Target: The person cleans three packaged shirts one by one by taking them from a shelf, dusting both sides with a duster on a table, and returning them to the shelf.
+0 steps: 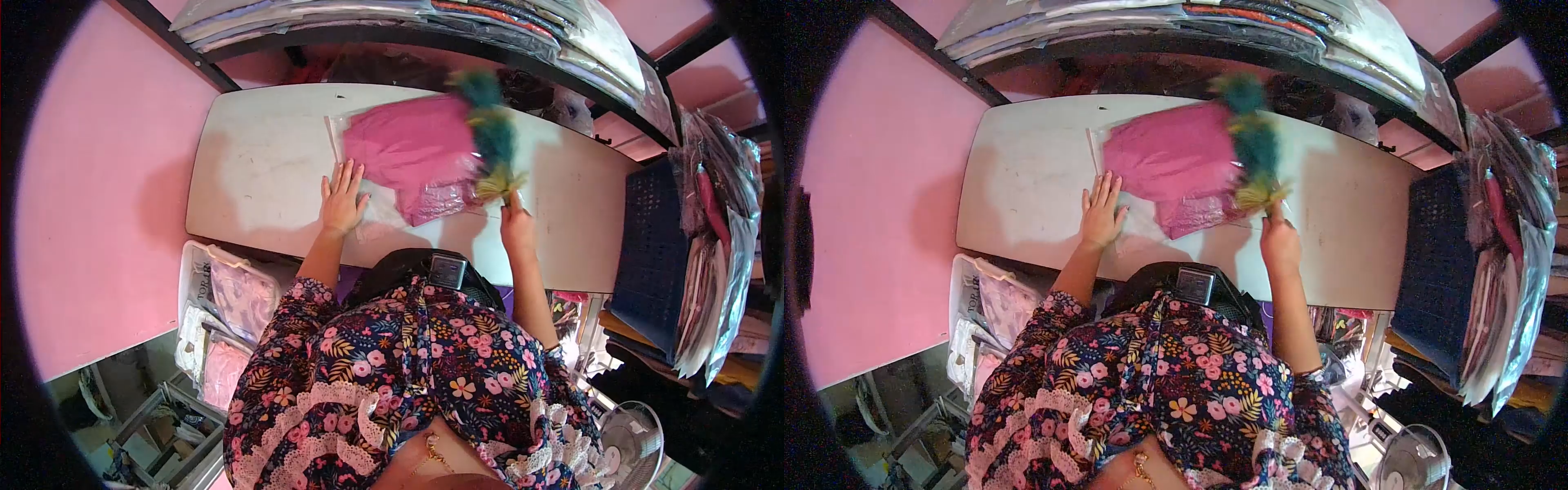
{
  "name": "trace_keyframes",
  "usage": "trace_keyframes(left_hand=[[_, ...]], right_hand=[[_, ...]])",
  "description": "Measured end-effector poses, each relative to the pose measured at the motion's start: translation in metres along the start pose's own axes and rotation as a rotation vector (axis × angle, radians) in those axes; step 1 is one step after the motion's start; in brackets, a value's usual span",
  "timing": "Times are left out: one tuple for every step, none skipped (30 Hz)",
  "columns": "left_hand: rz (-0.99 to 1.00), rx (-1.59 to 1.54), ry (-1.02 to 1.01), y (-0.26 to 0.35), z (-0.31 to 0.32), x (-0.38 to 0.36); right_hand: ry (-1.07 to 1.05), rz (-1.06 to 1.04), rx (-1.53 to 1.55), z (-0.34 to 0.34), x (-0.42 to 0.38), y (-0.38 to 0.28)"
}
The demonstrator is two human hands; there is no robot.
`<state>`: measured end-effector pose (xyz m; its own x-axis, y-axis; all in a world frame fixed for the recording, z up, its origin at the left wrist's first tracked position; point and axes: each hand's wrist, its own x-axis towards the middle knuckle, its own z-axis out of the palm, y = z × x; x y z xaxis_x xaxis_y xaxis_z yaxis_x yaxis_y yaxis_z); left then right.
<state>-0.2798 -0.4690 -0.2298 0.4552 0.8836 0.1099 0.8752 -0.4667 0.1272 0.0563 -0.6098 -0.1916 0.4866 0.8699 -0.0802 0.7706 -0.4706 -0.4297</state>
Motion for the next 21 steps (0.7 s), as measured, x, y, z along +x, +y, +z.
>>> trace_keyframes(left_hand=[[0.0,-0.002,-0.001,0.0,-0.001,0.0],[-0.004,0.004,-0.023,0.0,-0.002,0.0],[-0.007,0.009,-0.045,0.0,-0.004,-0.001],[-0.006,0.008,-0.047,0.0,-0.004,0.0],[-0.01,0.01,-0.051,-0.001,-0.004,0.0],[-0.013,0.013,-0.056,0.0,-0.006,0.001],[-0.01,0.014,-0.058,0.001,-0.007,0.002],[-0.019,0.011,-0.066,0.003,-0.009,0.003],[-0.029,0.007,-0.075,0.005,-0.01,0.004],[-0.029,0.008,-0.076,0.004,-0.009,0.001],[-0.014,0.012,-0.06,0.003,-0.007,0.0],[0.001,0.015,-0.045,0.002,-0.006,-0.001],[0.004,0.016,-0.047,0.003,-0.006,-0.001],[-0.005,0.018,-0.053,0.002,-0.005,-0.001],[-0.012,0.02,-0.056,0.002,-0.003,0.0],[-0.006,0.019,-0.056,0.001,-0.002,0.0],[-0.01,0.02,-0.044,0.0,-0.001,0.0],[-0.015,0.022,-0.031,0.0,-0.001,0.0],[-0.014,0.023,-0.032,0.0,-0.001,0.0],[-0.012,0.027,-0.032,0.002,-0.001,0.002],[-0.013,0.028,-0.032,0.002,-0.001,0.002]], right_hand=[[0.032,-0.025,0.057,0.002,-0.002,0.008],[0.065,-0.05,0.114,0.005,-0.008,0.014],[0.045,-0.101,0.158,0.007,-0.018,0.012],[0.025,-0.152,0.204,0.01,-0.03,0.01],[-0.015,-0.27,0.172,0.019,-0.041,0.015],[-0.194,-0.286,0.074,0.02,-0.05,0.016],[-0.237,-0.292,0.017,0.021,-0.057,0.017],[-0.279,-0.298,-0.039,0.022,-0.062,0.018],[-0.28,-0.294,-0.037,0.028,-0.062,0.025],[-0.177,-0.171,0.02,0.034,-0.064,0.034],[-0.075,-0.048,0.075,0.041,-0.064,0.042],[-0.078,-0.047,0.075,0.042,-0.064,0.043],[-0.026,-0.01,0.153,0.044,-0.062,0.045],[0.027,0.029,0.229,0.044,-0.062,0.046],[-0.046,0.026,0.216,0.04,-0.063,0.043],[-0.042,0.031,0.217,0.036,-0.066,0.043],[-0.09,-0.073,0.161,0.033,-0.072,0.043],[-0.138,-0.178,0.106,0.032,-0.075,0.044],[-0.139,-0.153,0.099,0.031,-0.075,0.045],[-0.14,-0.151,0.103,0.032,-0.073,0.049],[-0.092,-0.052,0.134,0.035,-0.071,0.052]])
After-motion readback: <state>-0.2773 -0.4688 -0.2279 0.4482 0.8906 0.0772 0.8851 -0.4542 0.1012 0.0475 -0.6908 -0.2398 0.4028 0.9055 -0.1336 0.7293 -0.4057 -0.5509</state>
